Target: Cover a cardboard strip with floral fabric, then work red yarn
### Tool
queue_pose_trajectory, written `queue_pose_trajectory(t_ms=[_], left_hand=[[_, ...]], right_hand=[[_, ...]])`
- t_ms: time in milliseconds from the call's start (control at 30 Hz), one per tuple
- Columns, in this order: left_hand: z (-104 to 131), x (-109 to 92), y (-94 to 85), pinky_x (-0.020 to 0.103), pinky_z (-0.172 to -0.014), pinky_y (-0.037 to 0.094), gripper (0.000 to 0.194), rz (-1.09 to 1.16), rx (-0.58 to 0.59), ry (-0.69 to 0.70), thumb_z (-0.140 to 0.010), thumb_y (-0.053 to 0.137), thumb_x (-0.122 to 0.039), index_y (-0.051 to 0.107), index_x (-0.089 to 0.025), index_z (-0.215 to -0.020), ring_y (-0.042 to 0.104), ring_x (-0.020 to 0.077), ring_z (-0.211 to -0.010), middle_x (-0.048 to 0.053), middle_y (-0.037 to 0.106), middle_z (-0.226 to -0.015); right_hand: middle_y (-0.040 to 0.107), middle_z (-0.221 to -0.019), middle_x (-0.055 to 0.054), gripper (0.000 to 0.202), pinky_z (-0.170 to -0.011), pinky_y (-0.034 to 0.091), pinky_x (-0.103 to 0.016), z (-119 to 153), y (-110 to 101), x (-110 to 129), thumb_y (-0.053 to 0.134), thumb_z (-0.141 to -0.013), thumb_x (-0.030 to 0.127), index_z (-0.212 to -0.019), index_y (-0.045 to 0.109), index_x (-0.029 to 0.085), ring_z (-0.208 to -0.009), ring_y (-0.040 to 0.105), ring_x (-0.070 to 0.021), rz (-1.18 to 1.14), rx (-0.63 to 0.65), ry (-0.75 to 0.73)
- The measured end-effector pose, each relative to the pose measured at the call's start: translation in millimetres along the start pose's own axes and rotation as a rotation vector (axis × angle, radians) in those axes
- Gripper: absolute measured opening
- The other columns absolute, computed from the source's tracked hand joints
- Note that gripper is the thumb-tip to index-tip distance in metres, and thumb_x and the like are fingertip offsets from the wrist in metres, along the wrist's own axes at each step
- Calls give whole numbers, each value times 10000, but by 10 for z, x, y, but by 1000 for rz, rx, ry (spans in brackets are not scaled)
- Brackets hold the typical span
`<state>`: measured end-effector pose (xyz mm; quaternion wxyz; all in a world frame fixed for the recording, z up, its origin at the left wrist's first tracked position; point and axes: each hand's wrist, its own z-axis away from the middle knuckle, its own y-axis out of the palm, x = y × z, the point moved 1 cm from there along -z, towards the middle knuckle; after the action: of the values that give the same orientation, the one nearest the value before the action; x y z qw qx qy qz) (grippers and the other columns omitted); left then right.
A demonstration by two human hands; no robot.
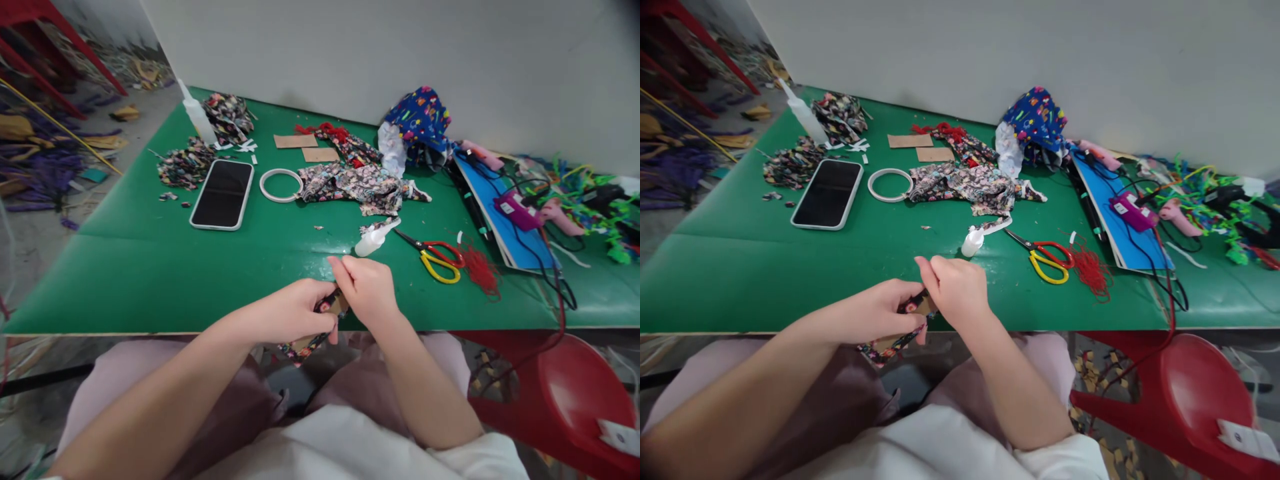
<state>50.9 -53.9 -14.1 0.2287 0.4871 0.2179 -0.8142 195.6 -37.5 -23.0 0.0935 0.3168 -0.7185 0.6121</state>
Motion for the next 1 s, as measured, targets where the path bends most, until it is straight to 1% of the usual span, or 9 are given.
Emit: queue_pose_trajectory(t_ms=[67,133,233,300,367,467,600,867,1000], left_hand=[[-4,18,-18,183,-429,357,183,-61,-54,25,-769,447,-230,608,-149,-799,490,89,-460,-2,630,-660],[13,40,-65,193,-484,378,198,-207,-177,52,-812,424,-256,595,-168,-856,537,109,-520,4,640,-699],[66,106,-154,224,-585,398,281,-598,-430,29,-879,364,-272,560,-205,-1068,601,158,-698,34,654,-864],[98,171,-194,248,-606,402,357,-876,-593,-44,-906,325,-246,493,-241,-1221,603,180,-775,52,627,-997],[111,238,-200,270,-618,414,388,-1098,-667,-93,-915,330,-245,460,-265,-1280,590,196,-795,59,601,-1026],[94,317,-168,305,-684,443,395,-1276,-670,-56,-905,391,-338,482,-235,-1276,567,213,-816,79,584,-1013],[52,377,-118,327,-723,459,487,-1335,-669,17,-867,436,-446,483,-192,-1280,548,224,-844,109,561,-1092],[54,438,-90,348,-734,463,453,-1336,-655,105,-895,422,-352,454,-145,-1297,546,223,-850,115,590,-1096],[61,472,-103,341,-751,466,349,-1305,-659,197,-902,420,-337,557,-179,-1181,561,209,-875,88,618,-1092]], right_hand=[[415,-458,25,480,-496,237,-254,2,0,-28,361,-893,475,-507,396,191,-457,367,-90,-15,-17,16],[479,-488,20,476,-502,287,-235,3,-21,-90,325,-906,478,-552,462,190,-469,422,-91,-158,-44,82],[589,-588,6,452,-551,373,-217,13,-55,-199,313,-912,469,-638,538,188,-529,513,-95,-379,-118,187],[617,-624,2,435,-566,395,-219,27,-61,-248,336,-905,471,-661,556,186,-544,536,-96,-420,-134,216],[619,-617,7,421,-571,400,-218,41,-51,-268,359,-899,464,-658,561,185,-536,540,-92,-405,-96,210],[619,-599,16,405,-586,402,-215,56,-29,-274,384,-895,446,-641,560,184,-527,545,-85,-355,-32,189],[632,-600,18,390,-587,398,-214,62,2,-295,396,-894,432,-653,576,185,-531,559,-86,-289,3,190],[642,-617,10,327,-560,364,-215,73,69,-329,415,-892,388,-740,631,196,-580,587,-107,-112,148,152],[648,-636,5,314,-576,366,-215,96,80,-354,410,-894,379,-769,633,197,-603,593,-113,-79,173,143]])
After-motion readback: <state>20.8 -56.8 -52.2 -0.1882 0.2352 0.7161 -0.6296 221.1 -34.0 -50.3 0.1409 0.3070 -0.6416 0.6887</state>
